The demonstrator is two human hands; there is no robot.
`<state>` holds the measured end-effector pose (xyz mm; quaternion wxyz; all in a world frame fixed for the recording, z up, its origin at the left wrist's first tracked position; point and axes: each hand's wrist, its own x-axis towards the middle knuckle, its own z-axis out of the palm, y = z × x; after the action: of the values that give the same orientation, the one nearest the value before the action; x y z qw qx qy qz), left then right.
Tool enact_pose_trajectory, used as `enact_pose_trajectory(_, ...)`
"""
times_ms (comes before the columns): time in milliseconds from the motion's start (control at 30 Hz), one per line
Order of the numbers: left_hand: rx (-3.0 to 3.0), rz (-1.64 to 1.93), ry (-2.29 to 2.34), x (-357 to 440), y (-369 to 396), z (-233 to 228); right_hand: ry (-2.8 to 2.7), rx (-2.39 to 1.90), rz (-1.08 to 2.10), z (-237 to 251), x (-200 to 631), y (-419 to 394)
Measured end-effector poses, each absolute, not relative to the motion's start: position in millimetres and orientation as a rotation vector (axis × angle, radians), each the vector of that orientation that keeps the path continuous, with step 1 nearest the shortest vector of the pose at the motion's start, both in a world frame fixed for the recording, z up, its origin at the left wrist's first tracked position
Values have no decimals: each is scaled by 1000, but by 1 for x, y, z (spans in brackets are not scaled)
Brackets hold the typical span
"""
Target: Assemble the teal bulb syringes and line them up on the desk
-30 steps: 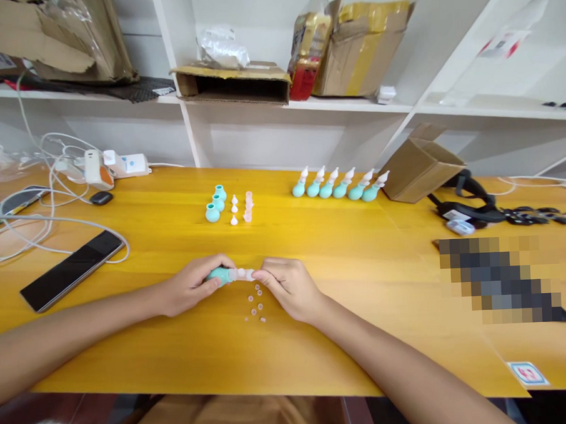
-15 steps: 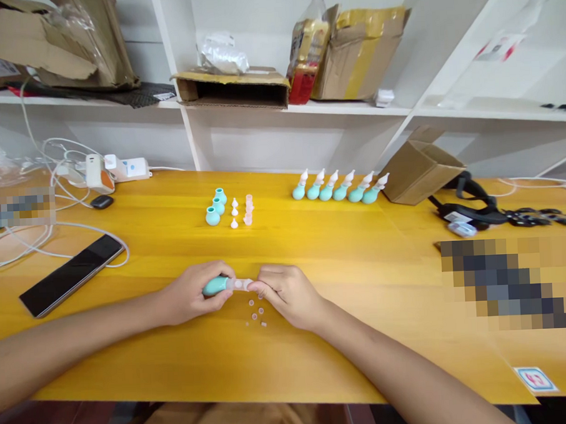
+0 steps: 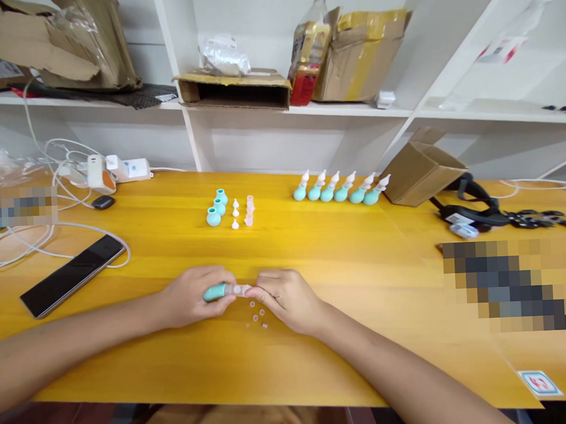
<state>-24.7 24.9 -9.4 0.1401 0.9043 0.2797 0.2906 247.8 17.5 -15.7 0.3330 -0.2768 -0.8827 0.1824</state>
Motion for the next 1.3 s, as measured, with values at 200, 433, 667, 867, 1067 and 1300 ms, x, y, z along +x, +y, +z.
enact_pose_trajectory(200,2675,888,803,-24,24,-12,-2324,-710,460,-15,246,16)
enact_pose_trajectory(433,2740,911,749,-23,24,-11,-2345,-698,447,-15,245,17)
enact_pose_trajectory(667,2801,885,725,-22,23,-12,-2354,-682,430,-13,245,16)
enact_pose_trajectory(867,2842,888,727,-24,23,-13,-2370,-685,374,-12,247,17)
enact_pose_trajectory(1067,2878,960,726,-22,21,-15,-2387,-690,375,-12,248,15)
enact_pose_trajectory(1300,2800,896,756,-21,20,-14,-2346,-686,470,-12,249,15)
